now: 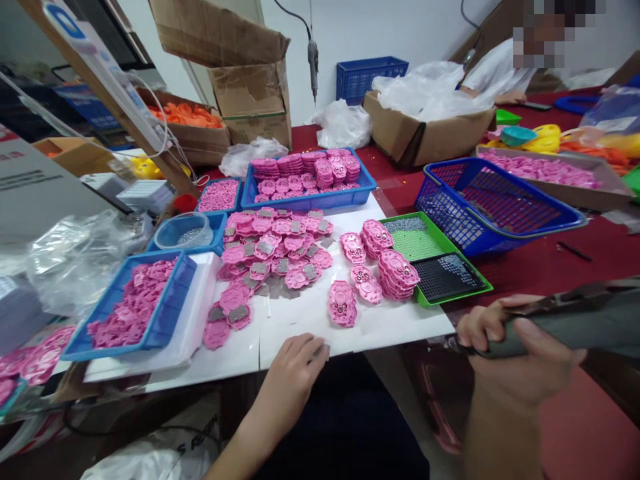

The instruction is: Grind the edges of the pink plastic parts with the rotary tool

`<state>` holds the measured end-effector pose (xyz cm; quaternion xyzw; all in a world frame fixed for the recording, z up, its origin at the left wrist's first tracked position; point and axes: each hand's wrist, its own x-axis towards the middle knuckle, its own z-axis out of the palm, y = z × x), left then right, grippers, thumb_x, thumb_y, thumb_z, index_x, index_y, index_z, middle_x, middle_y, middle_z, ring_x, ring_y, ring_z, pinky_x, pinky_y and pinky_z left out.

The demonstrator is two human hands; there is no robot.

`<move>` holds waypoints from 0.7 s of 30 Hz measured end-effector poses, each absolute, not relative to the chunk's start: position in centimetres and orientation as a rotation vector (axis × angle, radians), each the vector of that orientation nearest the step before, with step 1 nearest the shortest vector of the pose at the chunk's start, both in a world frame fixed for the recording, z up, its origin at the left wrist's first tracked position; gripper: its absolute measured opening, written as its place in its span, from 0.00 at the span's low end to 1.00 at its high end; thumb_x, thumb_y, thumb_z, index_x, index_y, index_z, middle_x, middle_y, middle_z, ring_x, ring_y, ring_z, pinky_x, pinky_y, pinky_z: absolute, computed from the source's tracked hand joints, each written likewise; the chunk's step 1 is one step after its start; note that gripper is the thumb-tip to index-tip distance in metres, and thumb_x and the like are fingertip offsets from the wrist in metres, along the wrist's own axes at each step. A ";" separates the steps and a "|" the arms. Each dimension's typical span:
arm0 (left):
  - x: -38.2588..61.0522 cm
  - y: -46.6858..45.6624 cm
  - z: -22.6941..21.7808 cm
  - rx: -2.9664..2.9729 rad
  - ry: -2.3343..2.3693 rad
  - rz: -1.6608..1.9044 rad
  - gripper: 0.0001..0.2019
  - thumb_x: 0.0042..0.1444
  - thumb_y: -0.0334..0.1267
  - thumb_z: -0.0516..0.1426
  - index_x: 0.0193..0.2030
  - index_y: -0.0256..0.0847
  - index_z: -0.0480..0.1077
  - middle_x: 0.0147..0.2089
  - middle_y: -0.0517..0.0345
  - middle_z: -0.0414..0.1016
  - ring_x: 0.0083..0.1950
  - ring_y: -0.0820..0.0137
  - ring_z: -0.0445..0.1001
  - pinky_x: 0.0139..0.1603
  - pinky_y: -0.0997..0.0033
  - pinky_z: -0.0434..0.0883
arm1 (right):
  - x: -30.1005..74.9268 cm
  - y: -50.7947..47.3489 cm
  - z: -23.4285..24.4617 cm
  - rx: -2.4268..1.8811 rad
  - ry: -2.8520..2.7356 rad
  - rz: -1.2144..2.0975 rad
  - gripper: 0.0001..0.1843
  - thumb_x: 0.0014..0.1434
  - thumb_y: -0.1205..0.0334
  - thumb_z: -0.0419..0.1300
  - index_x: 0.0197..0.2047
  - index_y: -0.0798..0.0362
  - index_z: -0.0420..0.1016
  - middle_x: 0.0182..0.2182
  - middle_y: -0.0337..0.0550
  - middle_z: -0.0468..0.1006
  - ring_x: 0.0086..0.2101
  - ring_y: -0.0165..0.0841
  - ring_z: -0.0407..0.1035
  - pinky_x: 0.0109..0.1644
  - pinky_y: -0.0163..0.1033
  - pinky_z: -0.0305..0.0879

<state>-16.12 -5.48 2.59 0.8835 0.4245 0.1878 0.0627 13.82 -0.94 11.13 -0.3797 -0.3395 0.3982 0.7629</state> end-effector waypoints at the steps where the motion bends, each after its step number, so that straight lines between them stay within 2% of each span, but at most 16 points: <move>1: -16.1 -5.3 2.6 2.613 1.258 0.609 0.17 0.66 0.25 0.52 0.58 0.42 0.73 0.52 0.46 0.79 0.53 0.58 0.76 0.52 0.53 0.76 | 13.8 -0.9 11.2 -0.829 -0.731 0.871 0.08 0.41 0.60 0.63 0.29 0.51 0.78 0.12 0.33 0.62 0.11 0.28 0.56 0.14 0.36 0.56; 4: -15.6 -3.8 2.7 2.381 1.188 0.839 0.12 0.67 0.33 0.57 0.54 0.43 0.75 0.47 0.49 0.80 0.48 0.62 0.77 0.48 0.58 0.77 | 13.5 -0.8 11.3 -0.825 -0.741 0.845 0.09 0.41 0.62 0.61 0.29 0.51 0.78 0.12 0.33 0.63 0.11 0.29 0.56 0.14 0.36 0.56; 8: -14.1 -0.2 3.2 2.172 1.069 1.084 0.09 0.65 0.35 0.60 0.50 0.44 0.79 0.49 0.49 0.81 0.51 0.63 0.78 0.52 0.60 0.77 | 13.0 -0.8 11.4 -0.821 -0.781 0.812 0.09 0.42 0.63 0.60 0.30 0.51 0.77 0.12 0.33 0.62 0.11 0.28 0.56 0.13 0.36 0.55; 15: -13.1 4.6 3.8 2.225 1.022 0.882 0.07 0.63 0.32 0.62 0.44 0.42 0.81 0.47 0.50 0.83 0.49 0.63 0.80 0.53 0.60 0.77 | 13.0 -1.2 11.7 -0.811 -0.856 0.856 0.06 0.48 0.60 0.64 0.32 0.48 0.77 0.13 0.31 0.64 0.11 0.27 0.56 0.14 0.35 0.57; 21: -13.6 5.2 4.3 2.403 0.981 0.723 0.05 0.63 0.32 0.62 0.43 0.42 0.79 0.45 0.53 0.83 0.49 0.62 0.78 0.54 0.58 0.73 | 13.6 -0.9 11.0 -0.786 -0.833 0.854 0.07 0.48 0.61 0.64 0.33 0.49 0.79 0.14 0.31 0.64 0.12 0.27 0.57 0.14 0.35 0.57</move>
